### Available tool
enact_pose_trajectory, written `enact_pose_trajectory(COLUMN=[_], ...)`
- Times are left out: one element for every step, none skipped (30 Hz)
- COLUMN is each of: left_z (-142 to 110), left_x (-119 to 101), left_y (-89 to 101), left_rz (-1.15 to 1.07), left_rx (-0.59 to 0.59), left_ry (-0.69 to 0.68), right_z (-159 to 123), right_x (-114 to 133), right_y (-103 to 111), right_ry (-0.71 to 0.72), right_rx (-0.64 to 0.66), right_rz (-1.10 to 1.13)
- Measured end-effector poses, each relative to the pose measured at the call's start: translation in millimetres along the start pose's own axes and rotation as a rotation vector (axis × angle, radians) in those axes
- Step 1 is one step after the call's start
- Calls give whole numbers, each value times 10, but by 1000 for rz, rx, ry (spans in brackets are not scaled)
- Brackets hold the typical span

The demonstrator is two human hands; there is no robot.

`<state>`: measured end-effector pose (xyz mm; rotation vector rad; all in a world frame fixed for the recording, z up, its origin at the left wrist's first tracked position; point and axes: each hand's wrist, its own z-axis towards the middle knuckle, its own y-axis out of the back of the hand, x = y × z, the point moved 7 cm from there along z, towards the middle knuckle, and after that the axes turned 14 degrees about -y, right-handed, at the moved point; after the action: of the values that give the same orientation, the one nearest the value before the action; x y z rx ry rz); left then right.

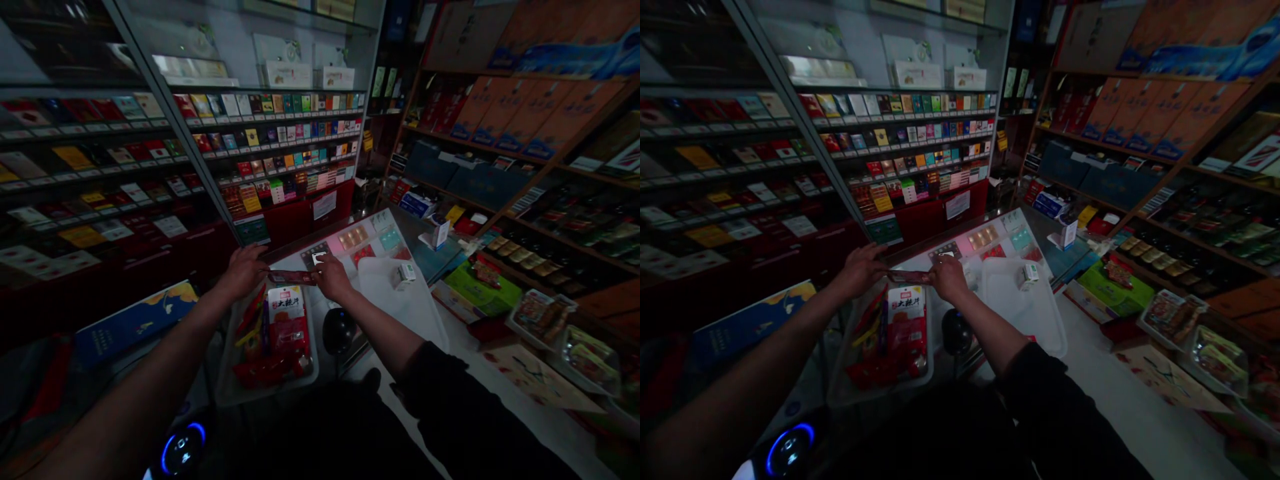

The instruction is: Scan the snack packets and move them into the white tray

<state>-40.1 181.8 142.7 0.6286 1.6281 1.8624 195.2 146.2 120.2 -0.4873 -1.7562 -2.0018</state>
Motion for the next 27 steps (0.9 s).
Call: enact_pose_trajectory(left_z=[-52, -103, -153, -201, -249, -294, -336, -372, -399, -416, -421, -415, -397, -371, -337, -295, -248, -197, -142, -86, -29, 28, 85, 142, 198, 253, 307], left_x=[76, 146, 211, 272, 327, 376, 418, 451, 473, 484, 485, 477, 461, 438, 406, 364, 310, 245, 168, 83, -10, -107, -207, -308, -409, -510, -612], left_y=[1, -5, -20, -43, -73, -109, -150, -190, -226, -254, -273, -282, -281, -274, -262, -247, -228, -209, -190, -173, -157, -147, -142, -142, -146, -155, -167], left_rz=[5, 9, 11, 14, 17, 20, 20, 16, 9, 1, -8, -17, -26, -34, -42, -50, -58, -64, -70, -77, -86, -97, -109, -120, -128, -133, -135], left_rx=[-7, -12, -15, -14, -9, 1, 18, 36, 54, 70, 81, 87, 87, 83, 78, 69, 57, 45, 33, 24, 17, 14, 17, 23, 28, 33, 35], left_ry=[18, 34, 51, 68, 86, 106, 125, 142, 153, 158, 160, 159, 156, 153, 149, 142, 129, 111, 89, 64, 38, 12, -13, -35, -56, -75, -94], right_z=[46, 91, 133, 170, 202, 226, 242, 251, 253, 251, 246, 240, 231, 220, 207, 190, 173, 154, 133, 111, 84, 52, 14, -31, -80, -134, -192], right_x=[79, 150, 212, 265, 308, 342, 365, 378, 380, 375, 361, 342, 318, 293, 269, 246, 215, 173, 119, 49, -32, -122, -215, -310, -412, -518, -627], right_y=[-48, -96, -145, -197, -253, -314, -374, -428, -471, -499, -511, -506, -486, -453, -407, -350, -282, -207, -130, -50, 30, 109, 184, 257, 328, 394, 454], right_ry=[14, 26, 34, 42, 50, 60, 71, 82, 90, 95, 94, 88, 77, 66, 60, 58, 52, 41, 23, -2, -29, -55, -72, -84, -98, -113, -129], right_rx=[0, 0, -1, 0, 6, 20, 40, 59, 76, 89, 96, 100, 101, 103, 105, 104, 98, 89, 79, 65, 50, 37, 27, 18, 9, 2, -2], right_rz=[-10, -21, -32, -45, -60, -78, -95, -109, -118, -121, -121, -118, -114, -108, -98, -85, -69, -55, -48, -48, -53, -59, -65, -70, -76, -85, -97])
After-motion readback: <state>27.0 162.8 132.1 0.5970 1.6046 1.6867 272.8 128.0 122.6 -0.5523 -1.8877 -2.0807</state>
